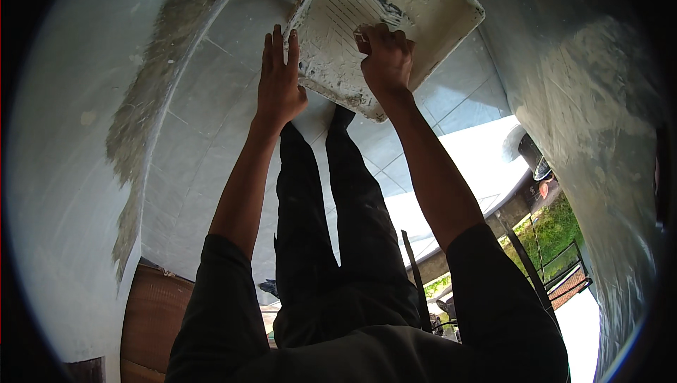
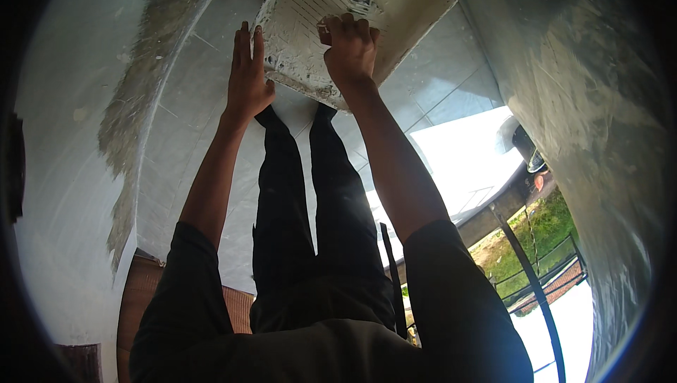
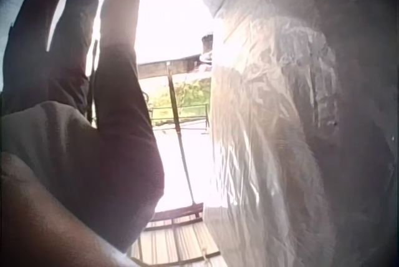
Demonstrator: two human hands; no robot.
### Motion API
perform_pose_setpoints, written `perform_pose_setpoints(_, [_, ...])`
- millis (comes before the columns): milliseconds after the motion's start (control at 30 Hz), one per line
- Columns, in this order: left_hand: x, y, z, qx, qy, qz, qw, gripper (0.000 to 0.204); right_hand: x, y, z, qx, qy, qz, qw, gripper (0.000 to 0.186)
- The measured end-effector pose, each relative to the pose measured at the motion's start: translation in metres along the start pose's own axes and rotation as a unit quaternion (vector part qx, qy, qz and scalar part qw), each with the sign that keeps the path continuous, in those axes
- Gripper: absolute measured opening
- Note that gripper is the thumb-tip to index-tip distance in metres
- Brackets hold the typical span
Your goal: The person applies white putty to a wall using a putty knife.
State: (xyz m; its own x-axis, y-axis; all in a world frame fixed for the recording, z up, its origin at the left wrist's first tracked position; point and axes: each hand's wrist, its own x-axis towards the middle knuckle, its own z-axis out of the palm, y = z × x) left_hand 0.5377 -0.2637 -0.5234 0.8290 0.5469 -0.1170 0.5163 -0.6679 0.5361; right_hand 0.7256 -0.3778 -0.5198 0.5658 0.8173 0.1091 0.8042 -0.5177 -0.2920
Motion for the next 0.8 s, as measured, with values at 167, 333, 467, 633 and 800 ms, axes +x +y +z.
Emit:
perform_pose_setpoints(167, [-0.006, -0.006, -0.006, 0.004, -0.004, -0.007, 1.000, 0.104, -0.014, 0.003, -0.023, 0.090, 0.017, 0.062, 0.994, 0.022])
perform_pose_setpoints(333, [0.001, 0.006, 0.003, -0.025, 0.029, -0.007, 0.999, 0.093, 0.004, 0.043, -0.021, -0.015, 0.056, 0.115, 0.992, 0.016])
perform_pose_setpoints(467, [-0.001, 0.003, 0.003, -0.013, 0.031, -0.004, 0.999, 0.091, -0.029, -0.001, -0.008, -0.016, 0.005, 0.097, 0.995, 0.017])
perform_pose_setpoints(633, [-0.006, -0.002, -0.003, -0.013, 0.018, -0.012, 1.000, 0.091, -0.016, 0.017, -0.024, 0.058, 0.029, 0.116, 0.991, 0.014])
perform_pose_setpoints(800, [0.001, 0.007, 0.002, -0.022, 0.031, 0.000, 0.999, 0.092, -0.016, 0.009, -0.017, -0.048, 0.027, 0.155, 0.986, 0.006])
